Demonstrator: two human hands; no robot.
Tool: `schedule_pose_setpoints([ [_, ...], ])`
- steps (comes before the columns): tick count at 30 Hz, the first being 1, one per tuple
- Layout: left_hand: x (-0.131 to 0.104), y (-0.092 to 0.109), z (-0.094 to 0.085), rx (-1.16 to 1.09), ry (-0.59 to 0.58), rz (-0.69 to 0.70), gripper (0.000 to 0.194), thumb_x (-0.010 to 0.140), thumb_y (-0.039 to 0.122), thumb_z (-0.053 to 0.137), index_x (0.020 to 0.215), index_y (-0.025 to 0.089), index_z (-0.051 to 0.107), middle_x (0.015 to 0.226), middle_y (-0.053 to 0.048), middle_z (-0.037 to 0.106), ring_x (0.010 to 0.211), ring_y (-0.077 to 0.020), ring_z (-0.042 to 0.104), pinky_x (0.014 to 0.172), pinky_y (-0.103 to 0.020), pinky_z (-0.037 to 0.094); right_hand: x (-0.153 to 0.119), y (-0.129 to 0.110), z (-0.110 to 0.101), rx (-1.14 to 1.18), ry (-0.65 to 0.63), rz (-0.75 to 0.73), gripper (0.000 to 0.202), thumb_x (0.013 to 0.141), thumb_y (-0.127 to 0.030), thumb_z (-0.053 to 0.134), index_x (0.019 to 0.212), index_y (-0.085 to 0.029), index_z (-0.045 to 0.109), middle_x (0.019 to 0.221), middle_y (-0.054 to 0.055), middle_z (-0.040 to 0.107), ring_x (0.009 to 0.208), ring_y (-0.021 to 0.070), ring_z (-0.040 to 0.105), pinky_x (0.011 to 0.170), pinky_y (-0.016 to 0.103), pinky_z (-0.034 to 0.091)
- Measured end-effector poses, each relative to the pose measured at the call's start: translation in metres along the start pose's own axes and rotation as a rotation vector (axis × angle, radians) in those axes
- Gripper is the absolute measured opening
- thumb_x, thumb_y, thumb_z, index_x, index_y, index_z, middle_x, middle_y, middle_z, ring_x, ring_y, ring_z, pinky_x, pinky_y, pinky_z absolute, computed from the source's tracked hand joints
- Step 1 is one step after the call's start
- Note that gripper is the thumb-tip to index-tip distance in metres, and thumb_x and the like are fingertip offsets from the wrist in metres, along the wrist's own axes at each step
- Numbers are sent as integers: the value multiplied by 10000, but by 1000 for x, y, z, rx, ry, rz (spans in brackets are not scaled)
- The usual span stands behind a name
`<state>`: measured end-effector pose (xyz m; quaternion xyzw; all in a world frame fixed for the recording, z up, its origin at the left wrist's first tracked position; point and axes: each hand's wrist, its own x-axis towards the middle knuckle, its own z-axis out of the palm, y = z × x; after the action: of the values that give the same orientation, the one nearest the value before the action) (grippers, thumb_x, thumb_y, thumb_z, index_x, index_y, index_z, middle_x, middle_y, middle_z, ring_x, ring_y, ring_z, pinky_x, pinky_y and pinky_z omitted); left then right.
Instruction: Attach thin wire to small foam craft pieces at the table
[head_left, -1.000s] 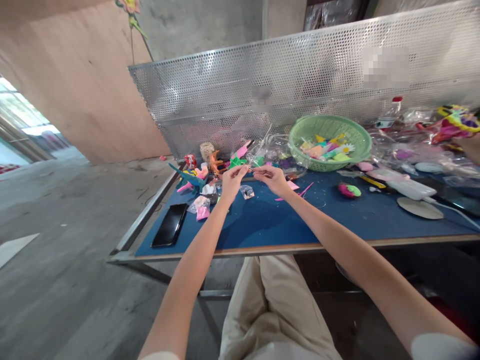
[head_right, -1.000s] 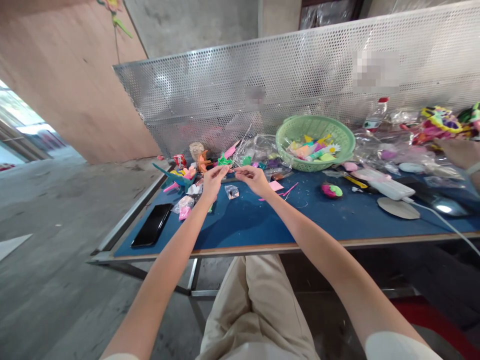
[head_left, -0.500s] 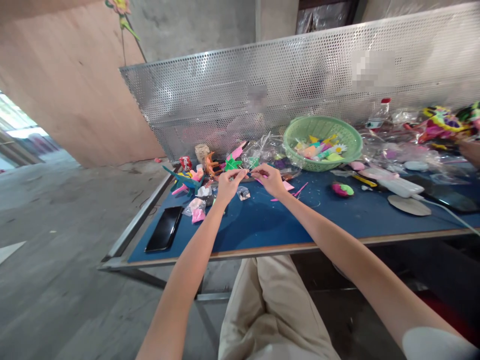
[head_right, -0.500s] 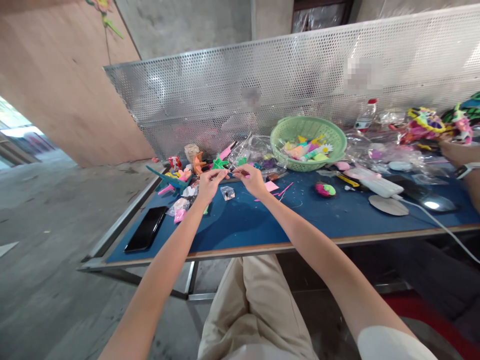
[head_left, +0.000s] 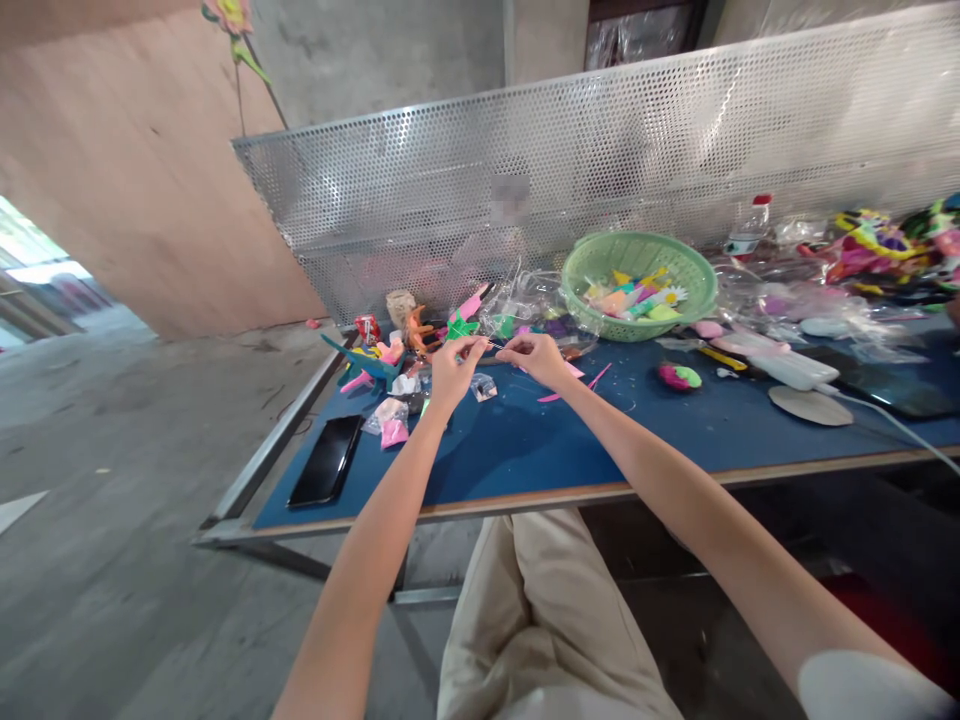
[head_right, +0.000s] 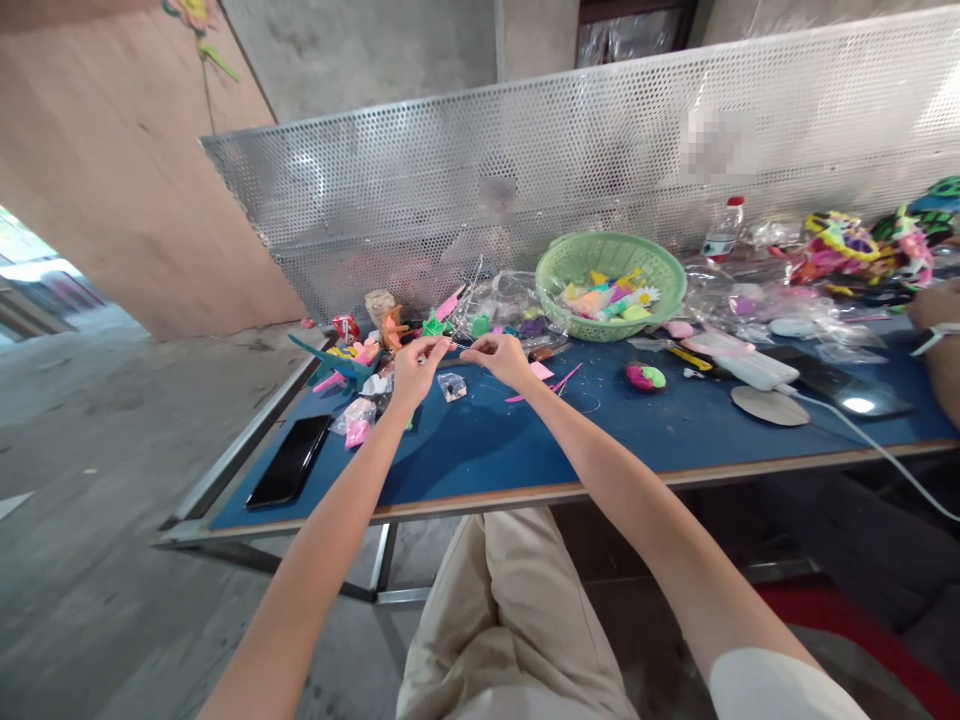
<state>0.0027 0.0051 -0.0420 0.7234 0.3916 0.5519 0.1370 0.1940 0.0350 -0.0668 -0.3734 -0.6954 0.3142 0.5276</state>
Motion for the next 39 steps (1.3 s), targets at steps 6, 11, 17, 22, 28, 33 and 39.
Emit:
schedule_pose_setpoints([
  [6,0,-1,-2,135,54,66,313,966,451,575,922,220,781,1003,-48,782,916,-204,659,852,-327,482,0,-2,-2,97,-98,-7,359,707,-531,811,792,-197,713,699,9,672,599,129,564,590,285,454],
  [11,2,-8,-1,100,-11,8,330,966,468,563,920,201,751,905,-57,771,880,-204,666,805,-317,477,-2,-7,-1,123,-196,-14,329,729,-499,795,828,-203,692,738,7,678,648,140,603,650,303,506],
  [17,2,-17,2,84,-119,-15,250,913,410,656,1009,183,700,993,-71,740,893,-201,655,799,-308,489,-3,-6,0,193,-249,-14,385,732,-504,796,943,-202,684,797,9,703,682,140,625,669,292,525],
  [22,0,-19,3,202,-181,100,194,909,362,671,999,190,672,951,-60,707,910,-210,632,842,-327,478,-2,-6,3,185,-133,-47,405,822,-602,691,872,-200,670,761,17,687,640,132,595,632,283,505],
  [28,0,-19,5,248,-220,123,198,926,389,658,940,192,644,922,-58,692,904,-209,630,833,-320,476,2,3,13,279,0,-23,422,700,-591,802,835,-213,673,684,-21,637,602,125,556,601,284,479],
  [33,0,-20,5,250,-216,147,210,921,398,668,896,192,638,871,-55,688,830,-194,626,781,-306,470,2,4,12,236,-31,-14,400,723,-597,777,802,-212,706,651,-14,634,558,116,516,558,285,440],
  [39,0,-21,5,299,-214,182,141,901,319,692,888,189,640,843,-44,680,825,-189,624,789,-302,471,-1,-5,13,197,-33,5,425,726,-617,760,772,-198,704,542,-32,566,510,112,484,532,286,403],
])
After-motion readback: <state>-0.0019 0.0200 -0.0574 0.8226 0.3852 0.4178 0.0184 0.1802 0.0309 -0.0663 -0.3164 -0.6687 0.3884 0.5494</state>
